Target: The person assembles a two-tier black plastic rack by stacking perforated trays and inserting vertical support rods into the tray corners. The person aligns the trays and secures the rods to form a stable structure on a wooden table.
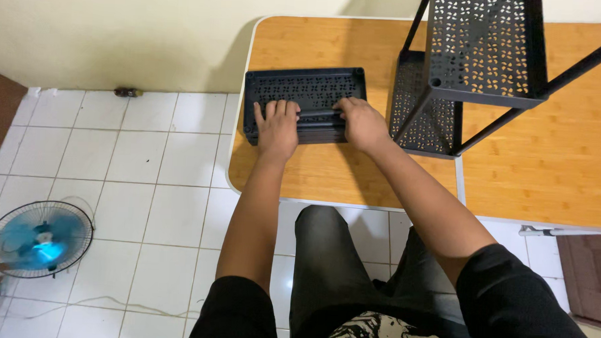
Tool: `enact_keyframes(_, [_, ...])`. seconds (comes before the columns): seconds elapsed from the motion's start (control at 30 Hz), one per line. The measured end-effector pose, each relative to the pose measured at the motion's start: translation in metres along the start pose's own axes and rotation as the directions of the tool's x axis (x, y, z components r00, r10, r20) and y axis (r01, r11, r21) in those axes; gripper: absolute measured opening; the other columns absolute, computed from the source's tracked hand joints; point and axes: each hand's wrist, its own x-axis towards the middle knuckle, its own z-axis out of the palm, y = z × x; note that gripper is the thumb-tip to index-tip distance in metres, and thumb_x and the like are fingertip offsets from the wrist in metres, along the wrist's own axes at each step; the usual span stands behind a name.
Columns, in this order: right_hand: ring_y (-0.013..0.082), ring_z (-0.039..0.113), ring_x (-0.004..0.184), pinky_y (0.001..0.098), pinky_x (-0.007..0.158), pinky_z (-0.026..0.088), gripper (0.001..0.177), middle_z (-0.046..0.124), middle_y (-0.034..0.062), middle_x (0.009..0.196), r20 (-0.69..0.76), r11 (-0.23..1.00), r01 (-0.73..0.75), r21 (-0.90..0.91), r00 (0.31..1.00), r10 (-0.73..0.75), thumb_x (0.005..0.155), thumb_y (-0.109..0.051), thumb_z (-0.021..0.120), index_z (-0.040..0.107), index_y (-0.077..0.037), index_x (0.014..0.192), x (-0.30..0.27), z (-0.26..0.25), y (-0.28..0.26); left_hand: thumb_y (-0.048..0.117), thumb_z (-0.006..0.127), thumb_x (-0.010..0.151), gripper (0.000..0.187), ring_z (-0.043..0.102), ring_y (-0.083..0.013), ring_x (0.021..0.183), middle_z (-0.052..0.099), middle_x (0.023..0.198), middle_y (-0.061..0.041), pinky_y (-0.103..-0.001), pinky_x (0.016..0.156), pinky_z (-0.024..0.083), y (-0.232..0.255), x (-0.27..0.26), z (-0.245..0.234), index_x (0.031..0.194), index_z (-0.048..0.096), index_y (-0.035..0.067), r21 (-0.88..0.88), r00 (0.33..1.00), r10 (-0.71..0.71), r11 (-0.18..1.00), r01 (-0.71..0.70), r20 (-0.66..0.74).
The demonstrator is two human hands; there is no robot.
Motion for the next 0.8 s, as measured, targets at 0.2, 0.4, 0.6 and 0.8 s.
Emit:
enact_keyframes(0.2, [0.0366, 0.065, 0.106, 0.0472, 0.087, 0.052, 0.022, 0.068, 0.0129, 0.106, -0.080, 0.999, 0.027, 0.022, 0.996, -0.025, 0.092, -0.006, 0.062, 0.067, -0.011, 0.113, -0.004, -0.027, -0.009, 0.029, 0.063, 0.098, 0.022, 0.049, -0.0276, 0.125, 0.061, 0.118, -0.005, -0.068, 0.120, 0.014, 0.006, -0.001, -0.020, 0.115, 0.069, 0.016, 0.035, 0.996, 0.003, 0.999, 0.000, -0.093])
enact_keyframes(0.4, [0.0370, 0.067, 0.100, 0.0470, 0.082, 0.054, 0.035, 0.068, 0.0132, 0.106, -0.099, 1.000, 0.006, -0.017, 0.995, -0.008, 0.090, -0.004, 0.061, 0.069, -0.011, 0.123, -0.007, -0.053, -0.023, 0.029, 0.066, 0.097, 0.019, 0.047, -0.0292, 0.125, 0.058, 0.121, -0.005, -0.067, 0.118, 0.018, 0.023, 0.001, -0.049, 0.113, 0.073, 0.021, -0.079, 0.981, -0.097, 0.993, 0.085, -0.169])
enact_keyframes(0.6, [0.0385, 0.068, 0.094, 0.0484, 0.080, 0.055, 0.036, 0.069, 0.0130, 0.107, -0.109, 0.999, -0.026, -0.033, 0.994, 0.022, 0.087, 0.000, 0.060, 0.072, -0.012, 0.118, -0.013, -0.076, -0.032, 0.030, 0.067, 0.095, 0.018, 0.047, -0.0297, 0.127, 0.059, 0.123, -0.004, -0.066, 0.114, 0.020, 0.038, 0.000, -0.080, 0.110, 0.074, 0.022, -0.119, 0.965, -0.079, 0.992, 0.050, -0.252])
enact_keyframes(0.8, [0.0386, 0.069, 0.094, 0.0487, 0.080, 0.055, 0.028, 0.069, 0.0135, 0.110, -0.139, 0.999, 0.000, -0.054, 0.990, -0.008, 0.091, -0.006, 0.061, 0.071, -0.011, 0.117, -0.024, -0.099, -0.042, 0.030, 0.068, 0.097, 0.020, 0.047, -0.0269, 0.127, 0.061, 0.119, -0.002, -0.063, 0.118, 0.021, 0.049, -0.010, -0.107, 0.114, 0.075, 0.022, -0.135, 0.956, -0.037, 0.991, -0.003, -0.292])
